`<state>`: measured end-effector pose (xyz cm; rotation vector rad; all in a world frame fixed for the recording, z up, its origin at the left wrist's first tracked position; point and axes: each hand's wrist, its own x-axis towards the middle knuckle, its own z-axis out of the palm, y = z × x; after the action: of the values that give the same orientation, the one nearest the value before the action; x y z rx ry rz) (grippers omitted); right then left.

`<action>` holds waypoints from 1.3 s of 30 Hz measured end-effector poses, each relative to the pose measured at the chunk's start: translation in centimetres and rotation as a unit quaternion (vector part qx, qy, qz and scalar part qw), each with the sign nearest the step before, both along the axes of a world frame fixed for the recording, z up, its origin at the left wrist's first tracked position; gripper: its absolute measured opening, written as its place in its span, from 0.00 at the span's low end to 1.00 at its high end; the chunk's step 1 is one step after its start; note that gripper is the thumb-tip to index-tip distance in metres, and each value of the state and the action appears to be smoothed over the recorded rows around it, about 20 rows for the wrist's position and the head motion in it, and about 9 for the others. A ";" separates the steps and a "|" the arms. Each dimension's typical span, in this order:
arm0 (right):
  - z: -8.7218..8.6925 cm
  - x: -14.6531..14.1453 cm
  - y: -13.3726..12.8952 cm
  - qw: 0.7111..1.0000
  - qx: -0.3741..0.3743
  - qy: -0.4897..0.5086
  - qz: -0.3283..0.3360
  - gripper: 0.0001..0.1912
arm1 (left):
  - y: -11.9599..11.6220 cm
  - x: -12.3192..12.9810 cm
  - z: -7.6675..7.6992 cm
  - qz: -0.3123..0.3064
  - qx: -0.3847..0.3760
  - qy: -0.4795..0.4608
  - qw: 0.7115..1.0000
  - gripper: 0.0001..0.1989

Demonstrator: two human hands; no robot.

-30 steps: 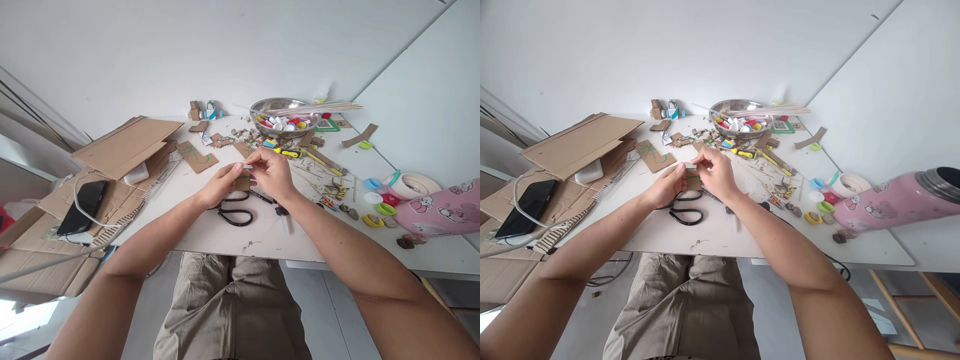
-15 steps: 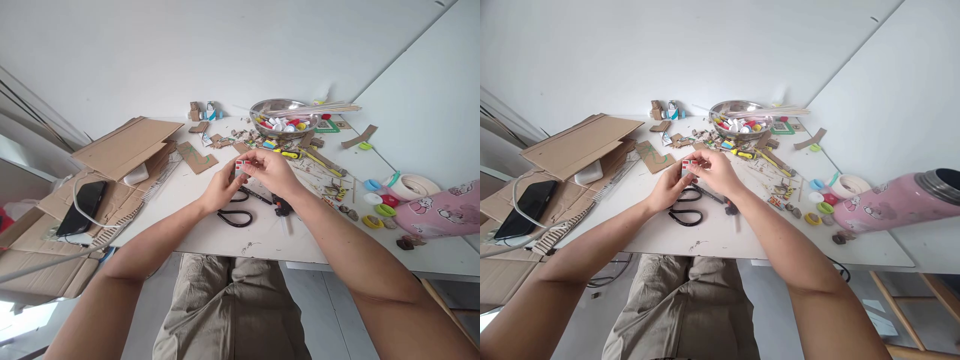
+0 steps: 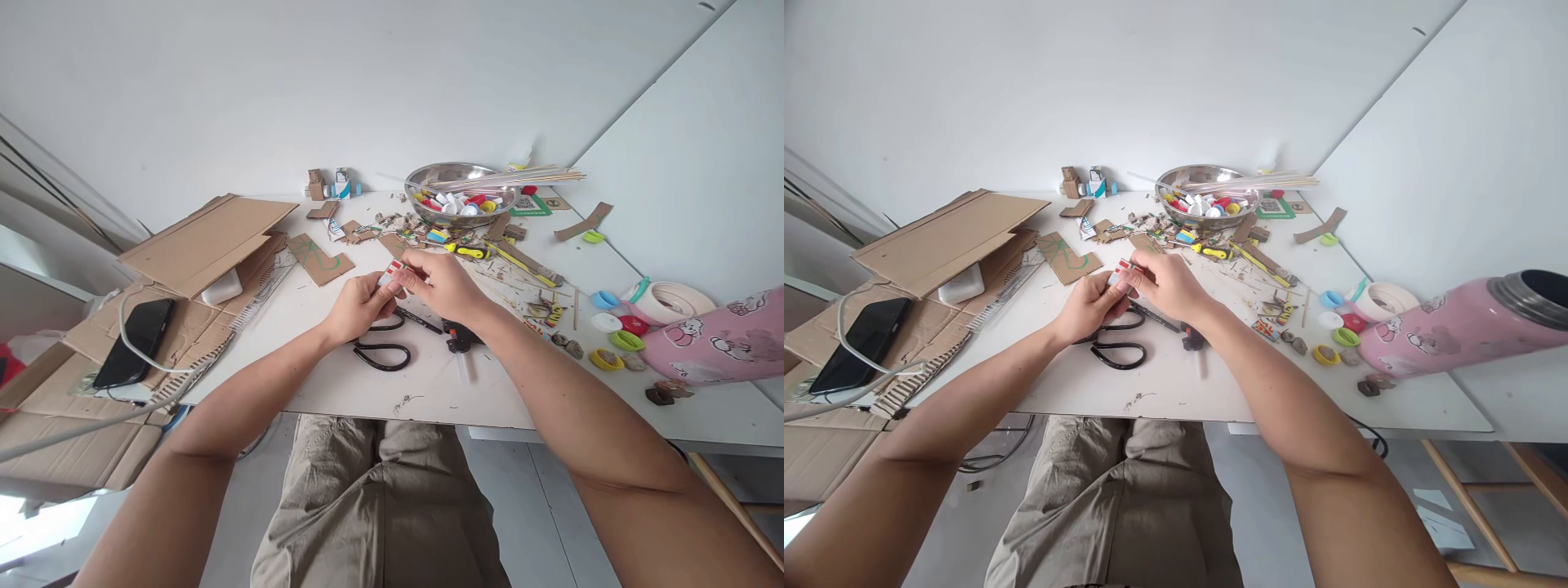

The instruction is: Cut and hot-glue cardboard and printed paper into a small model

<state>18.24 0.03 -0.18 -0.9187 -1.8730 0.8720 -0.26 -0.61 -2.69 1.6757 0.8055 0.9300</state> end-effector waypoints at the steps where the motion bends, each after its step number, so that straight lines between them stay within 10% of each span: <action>1: 0.1 0.1 0.0 1.000 0.004 -0.025 0.018 0.38 | -0.1 0.0 0.2 -0.019 -0.011 -0.003 1.000 0.39; 20: 0.6 -0.4 -1.1 0.998 0.053 -0.032 0.023 0.44 | -0.4 -0.2 1.6 -0.129 -0.081 -0.036 0.988 0.39; 32: -0.8 1.0 1.6 0.996 -0.057 0.058 -0.033 0.45 | 2.1 -1.4 1.2 0.057 -0.008 -0.082 0.995 0.28; 39: -0.2 0.6 0.6 0.991 -0.130 0.008 -0.019 0.18 | 2.3 -1.5 1.0 0.102 0.041 -0.075 0.991 0.28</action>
<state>18.87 0.61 -0.37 -1.0976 -1.7486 1.1136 -1.80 1.73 -1.66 1.5925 0.8569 1.2299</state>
